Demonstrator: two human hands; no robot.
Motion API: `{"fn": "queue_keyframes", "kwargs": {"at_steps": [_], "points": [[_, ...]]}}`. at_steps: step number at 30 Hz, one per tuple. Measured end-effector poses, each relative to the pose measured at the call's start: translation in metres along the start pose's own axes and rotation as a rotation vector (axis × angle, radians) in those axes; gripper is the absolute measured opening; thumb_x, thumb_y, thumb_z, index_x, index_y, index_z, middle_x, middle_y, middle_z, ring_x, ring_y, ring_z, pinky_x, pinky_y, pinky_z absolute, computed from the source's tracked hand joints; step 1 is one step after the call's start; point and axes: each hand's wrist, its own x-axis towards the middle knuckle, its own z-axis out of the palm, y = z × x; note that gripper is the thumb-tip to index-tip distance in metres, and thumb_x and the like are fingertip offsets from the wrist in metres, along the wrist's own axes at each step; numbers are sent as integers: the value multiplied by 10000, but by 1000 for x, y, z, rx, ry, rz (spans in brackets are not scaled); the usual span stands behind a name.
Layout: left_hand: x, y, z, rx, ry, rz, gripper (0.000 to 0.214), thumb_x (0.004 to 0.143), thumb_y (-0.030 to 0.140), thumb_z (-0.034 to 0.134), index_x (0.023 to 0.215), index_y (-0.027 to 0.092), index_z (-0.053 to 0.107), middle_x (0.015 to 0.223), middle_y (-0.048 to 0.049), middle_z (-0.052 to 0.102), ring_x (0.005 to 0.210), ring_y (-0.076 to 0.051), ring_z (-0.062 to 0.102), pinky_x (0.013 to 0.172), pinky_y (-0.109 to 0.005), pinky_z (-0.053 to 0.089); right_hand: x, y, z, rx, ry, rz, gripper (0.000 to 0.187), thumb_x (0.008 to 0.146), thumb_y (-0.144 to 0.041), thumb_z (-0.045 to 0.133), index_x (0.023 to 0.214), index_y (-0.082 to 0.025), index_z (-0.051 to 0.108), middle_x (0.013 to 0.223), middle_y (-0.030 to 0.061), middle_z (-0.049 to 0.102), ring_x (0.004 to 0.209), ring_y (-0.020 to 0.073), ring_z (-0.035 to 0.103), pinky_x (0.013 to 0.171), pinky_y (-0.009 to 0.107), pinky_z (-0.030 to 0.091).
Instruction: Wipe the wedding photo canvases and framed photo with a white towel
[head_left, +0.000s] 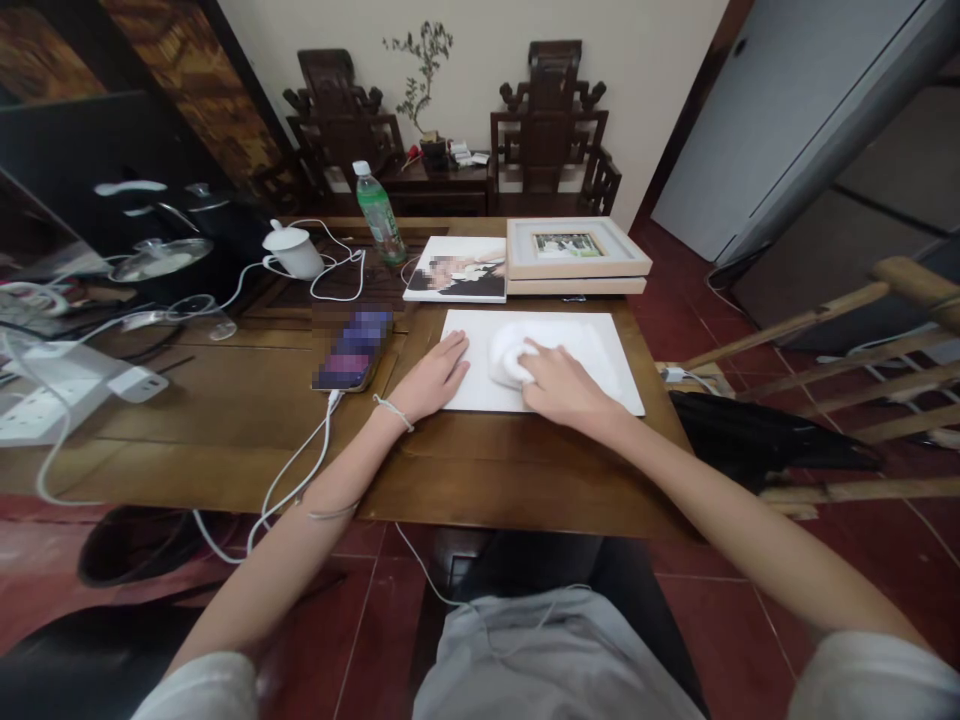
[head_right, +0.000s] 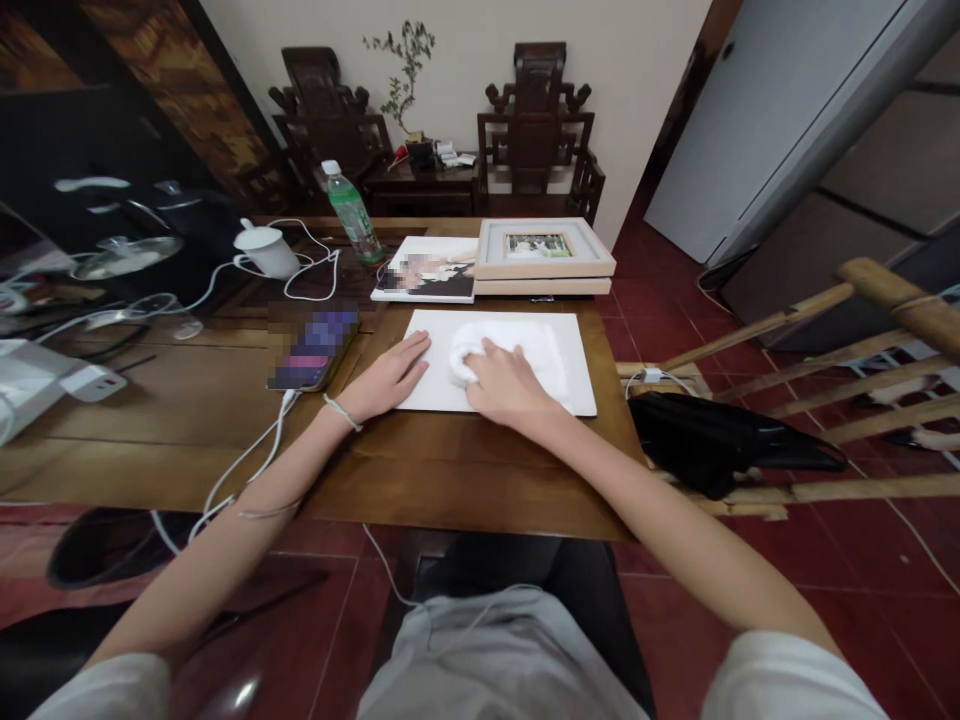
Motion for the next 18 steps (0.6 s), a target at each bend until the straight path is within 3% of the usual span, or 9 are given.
{"fn": "queue_keyframes", "kwargs": {"at_steps": [3,7,10,13,16,18], "points": [[0,1,-1,4,-9,1,506,963,349,325,1372,75,441,1506,-172,390,1428,-253,314,1197,-442,236,36,11,-4,-14,40,64,307,795,-129,405,982,-134,648,1115,199,644,953,313,616,836,428,423],[0,0,-1,-4,-16,0,514,965,352,321,1385,78,427,1516,-165,377,1432,-263,304,1197,-462,231,53,14,-2,-42,58,100,328,804,-119,402,1028,-120,642,1125,210,625,1017,325,589,884,456,404],[0,-1,1,-7,-14,1,528,967,353,311,1395,59,411,1520,-178,365,1437,-266,292,1199,-456,225,36,6,5,-60,41,54,345,787,-89,398,1032,-111,639,1144,216,606,1119,345,538,957,533,354],[0,0,2,-7,-7,5,523,972,352,297,1405,79,402,1525,-160,363,1441,-258,281,1200,-455,220,3,-9,9,-43,-1,-5,362,770,-72,405,1045,-110,636,1192,219,595,1262,365,433,1009,590,302],[0,1,2,-1,-4,-3,543,975,341,276,1390,18,411,1520,-202,353,1441,-262,280,1206,-427,207,-32,-27,9,-4,-34,-45,351,751,-53,404,998,-132,639,1242,197,589,1363,362,316,1047,623,251],[0,3,1,2,-9,-7,549,976,337,275,1384,-2,414,1518,-217,348,1440,-263,283,1207,-417,204,-49,-36,7,22,-57,-82,318,737,-49,399,925,-146,637,1210,187,606,1348,370,336,1033,642,260]]}}
